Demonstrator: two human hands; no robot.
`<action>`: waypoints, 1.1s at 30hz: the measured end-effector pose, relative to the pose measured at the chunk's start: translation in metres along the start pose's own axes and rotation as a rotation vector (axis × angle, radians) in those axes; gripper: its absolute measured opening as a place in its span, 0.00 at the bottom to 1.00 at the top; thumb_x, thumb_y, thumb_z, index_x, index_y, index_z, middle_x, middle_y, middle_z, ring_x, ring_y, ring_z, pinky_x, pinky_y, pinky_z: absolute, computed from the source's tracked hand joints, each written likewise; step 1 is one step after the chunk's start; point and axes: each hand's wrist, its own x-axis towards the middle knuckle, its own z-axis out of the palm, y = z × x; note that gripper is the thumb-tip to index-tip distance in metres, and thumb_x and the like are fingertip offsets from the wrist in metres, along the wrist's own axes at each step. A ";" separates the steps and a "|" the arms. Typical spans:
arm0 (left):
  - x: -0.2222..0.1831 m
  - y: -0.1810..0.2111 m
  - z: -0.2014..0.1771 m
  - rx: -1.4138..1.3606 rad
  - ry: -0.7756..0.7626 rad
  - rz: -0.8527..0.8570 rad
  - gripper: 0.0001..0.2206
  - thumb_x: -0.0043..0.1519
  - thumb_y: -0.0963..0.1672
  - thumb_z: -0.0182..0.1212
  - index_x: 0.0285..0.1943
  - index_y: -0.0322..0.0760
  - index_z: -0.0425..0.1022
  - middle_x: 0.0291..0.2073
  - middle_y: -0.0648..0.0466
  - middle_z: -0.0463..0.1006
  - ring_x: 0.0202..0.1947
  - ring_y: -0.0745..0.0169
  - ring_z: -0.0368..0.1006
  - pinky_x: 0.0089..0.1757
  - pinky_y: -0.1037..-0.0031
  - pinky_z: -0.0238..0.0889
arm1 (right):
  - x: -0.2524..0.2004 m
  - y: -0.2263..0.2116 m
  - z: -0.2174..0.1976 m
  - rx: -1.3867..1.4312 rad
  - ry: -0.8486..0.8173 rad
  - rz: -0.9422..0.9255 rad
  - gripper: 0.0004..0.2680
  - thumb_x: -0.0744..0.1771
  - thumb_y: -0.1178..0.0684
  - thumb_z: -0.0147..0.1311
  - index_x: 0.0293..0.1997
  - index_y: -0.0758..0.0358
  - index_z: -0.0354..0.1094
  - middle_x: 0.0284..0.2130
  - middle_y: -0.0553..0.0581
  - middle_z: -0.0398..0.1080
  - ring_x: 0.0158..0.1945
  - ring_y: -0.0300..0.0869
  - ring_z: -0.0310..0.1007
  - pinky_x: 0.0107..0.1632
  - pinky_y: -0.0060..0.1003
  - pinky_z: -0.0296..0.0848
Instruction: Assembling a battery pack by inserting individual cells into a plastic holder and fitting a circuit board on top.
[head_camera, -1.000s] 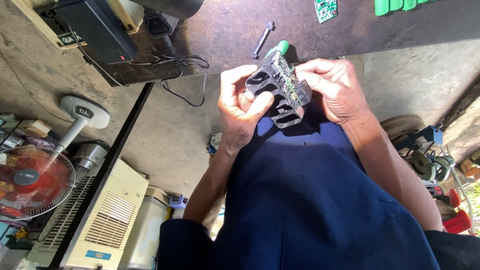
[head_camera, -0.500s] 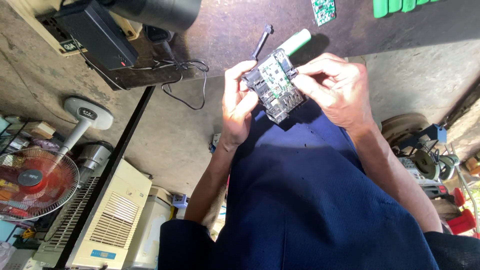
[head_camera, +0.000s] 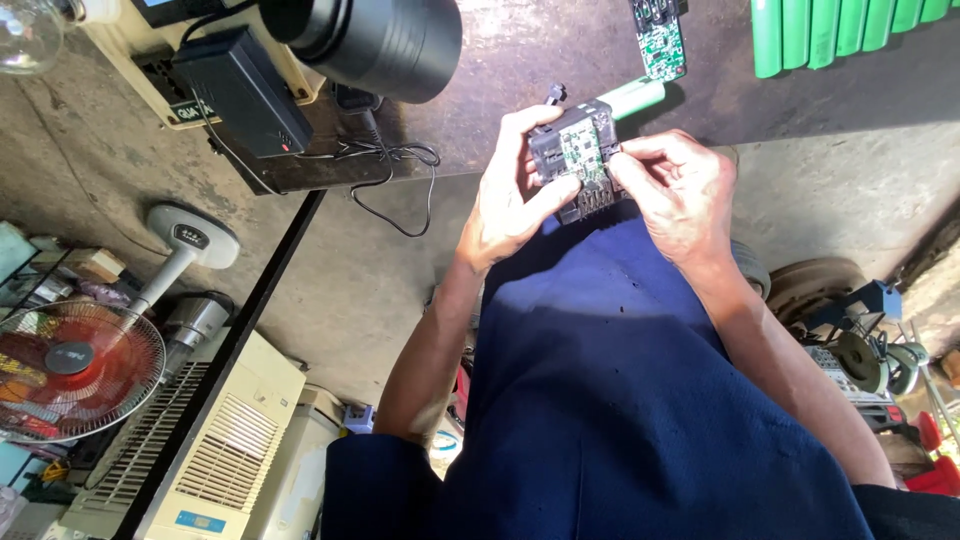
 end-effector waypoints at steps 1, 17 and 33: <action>0.003 0.007 0.001 0.058 -0.016 -0.016 0.30 0.63 0.42 0.71 0.73 0.39 0.59 0.55 0.47 0.76 0.51 0.66 0.74 0.51 0.70 0.77 | -0.001 0.004 0.001 0.003 0.029 -0.002 0.04 0.69 0.70 0.62 0.46 0.83 0.73 0.36 0.70 0.71 0.43 0.51 0.79 0.43 0.39 0.81; 0.085 0.028 -0.046 1.176 0.513 0.724 0.09 0.69 0.41 0.63 0.58 0.41 0.78 0.53 0.51 0.81 0.56 0.48 0.78 0.64 0.61 0.64 | 0.013 -0.013 0.016 -0.356 0.094 -0.163 0.02 0.68 0.65 0.60 0.42 0.68 0.77 0.36 0.58 0.74 0.39 0.40 0.74 0.45 0.32 0.73; 0.008 0.030 0.030 -0.260 0.165 0.138 0.05 0.65 0.38 0.61 0.43 0.25 0.75 0.33 0.37 0.79 0.26 0.57 0.78 0.28 0.71 0.76 | 0.013 -0.075 0.011 -0.218 0.073 -0.481 0.03 0.69 0.68 0.62 0.45 0.75 0.77 0.36 0.68 0.75 0.38 0.54 0.79 0.38 0.43 0.80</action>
